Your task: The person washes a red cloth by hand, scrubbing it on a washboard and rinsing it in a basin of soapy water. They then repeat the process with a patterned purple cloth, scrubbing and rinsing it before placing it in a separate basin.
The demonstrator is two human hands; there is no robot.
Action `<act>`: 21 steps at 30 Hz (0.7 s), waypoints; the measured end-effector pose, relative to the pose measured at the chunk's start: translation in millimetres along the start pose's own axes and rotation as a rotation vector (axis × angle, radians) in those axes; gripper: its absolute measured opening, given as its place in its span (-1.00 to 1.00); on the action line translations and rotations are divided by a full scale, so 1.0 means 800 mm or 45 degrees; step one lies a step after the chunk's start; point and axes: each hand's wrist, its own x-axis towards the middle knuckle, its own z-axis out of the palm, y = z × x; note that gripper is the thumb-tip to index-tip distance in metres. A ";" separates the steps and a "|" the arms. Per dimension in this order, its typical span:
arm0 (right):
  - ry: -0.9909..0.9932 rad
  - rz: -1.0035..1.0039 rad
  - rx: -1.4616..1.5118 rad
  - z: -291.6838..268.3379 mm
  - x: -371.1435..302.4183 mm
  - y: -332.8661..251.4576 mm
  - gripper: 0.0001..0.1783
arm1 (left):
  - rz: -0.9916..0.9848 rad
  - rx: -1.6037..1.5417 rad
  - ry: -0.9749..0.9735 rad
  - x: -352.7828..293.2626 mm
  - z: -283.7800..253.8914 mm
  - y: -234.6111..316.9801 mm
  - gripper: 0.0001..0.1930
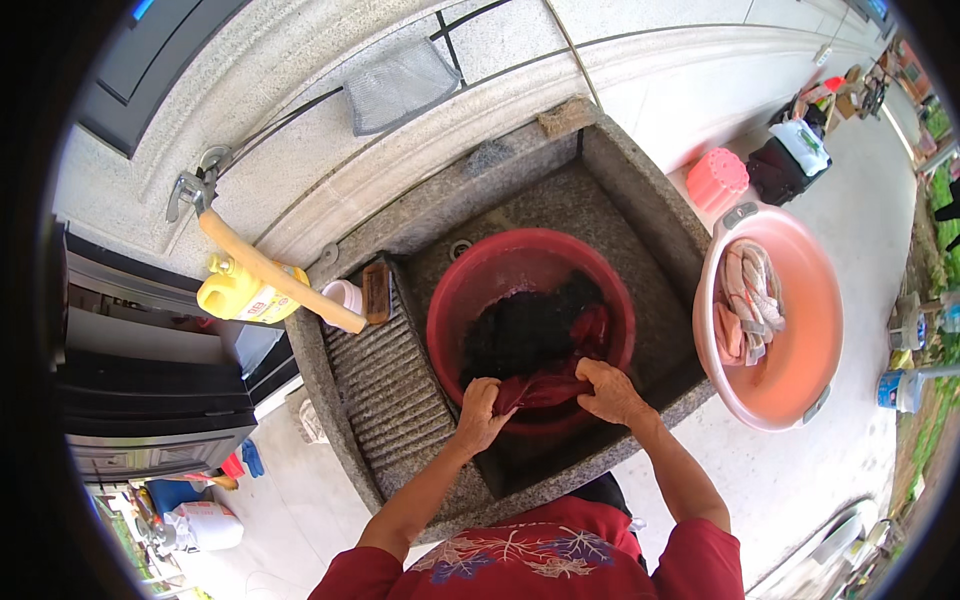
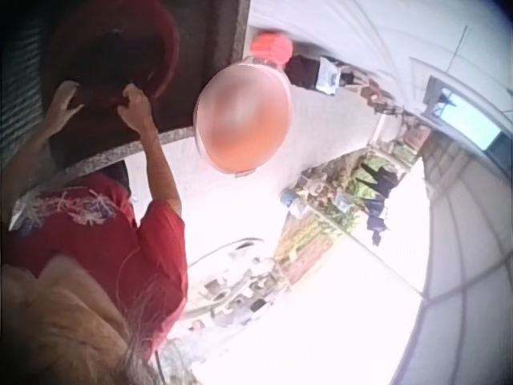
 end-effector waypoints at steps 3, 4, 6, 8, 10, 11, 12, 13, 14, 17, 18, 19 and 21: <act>0.073 -0.035 0.240 -0.036 -0.023 -0.026 -0.63 | -0.461 -0.518 -0.251 -0.011 -0.040 0.005 -0.69; 0.140 -0.110 0.315 -0.049 -0.029 -0.036 -0.64 | -0.424 -0.670 -0.181 -0.005 -0.052 0.013 -0.68; 0.056 0.045 0.877 -0.091 -0.038 -0.093 -0.66 | -0.347 -0.956 -0.018 0.011 -0.084 0.029 -0.67; 0.133 -0.104 0.995 -0.126 -0.043 -0.127 -0.62 | -0.361 -1.027 0.016 0.031 -0.117 0.061 -0.64; 0.256 -0.227 1.109 -0.155 -0.039 -0.170 -0.62 | -0.263 -0.944 0.131 0.041 -0.144 0.073 -0.65; 0.332 -0.349 1.068 -0.169 -0.035 -0.169 -0.65 | -0.349 -1.328 0.169 0.051 -0.151 0.085 -0.74; 0.357 -0.409 1.206 -0.178 -0.031 -0.180 -0.68 | -0.329 -1.504 0.285 0.060 -0.151 0.082 -0.77; 0.344 -0.432 1.308 -0.182 -0.017 -0.180 -0.69 | -0.308 -1.675 0.405 0.069 -0.152 0.075 -0.79; 0.338 -0.449 1.401 -0.182 -0.004 -0.177 -0.70 | -0.287 -1.854 0.524 0.078 -0.148 0.067 -0.82; 0.398 -0.371 1.713 -0.130 0.070 -0.123 -0.69 | -0.407 -1.563 0.843 0.115 -0.089 0.025 -0.84; 0.455 -0.354 1.655 -0.107 0.096 -0.099 -0.66 | -0.468 -1.488 0.928 0.129 -0.066 0.012 -0.83; 0.483 -0.297 1.532 -0.087 0.120 -0.069 -0.64 | -0.538 -1.376 0.920 0.132 -0.040 -0.013 -0.82; 0.594 -0.219 1.104 -0.048 0.162 -0.006 -0.64 | -0.588 -1.041 0.858 0.138 0.003 -0.053 -0.73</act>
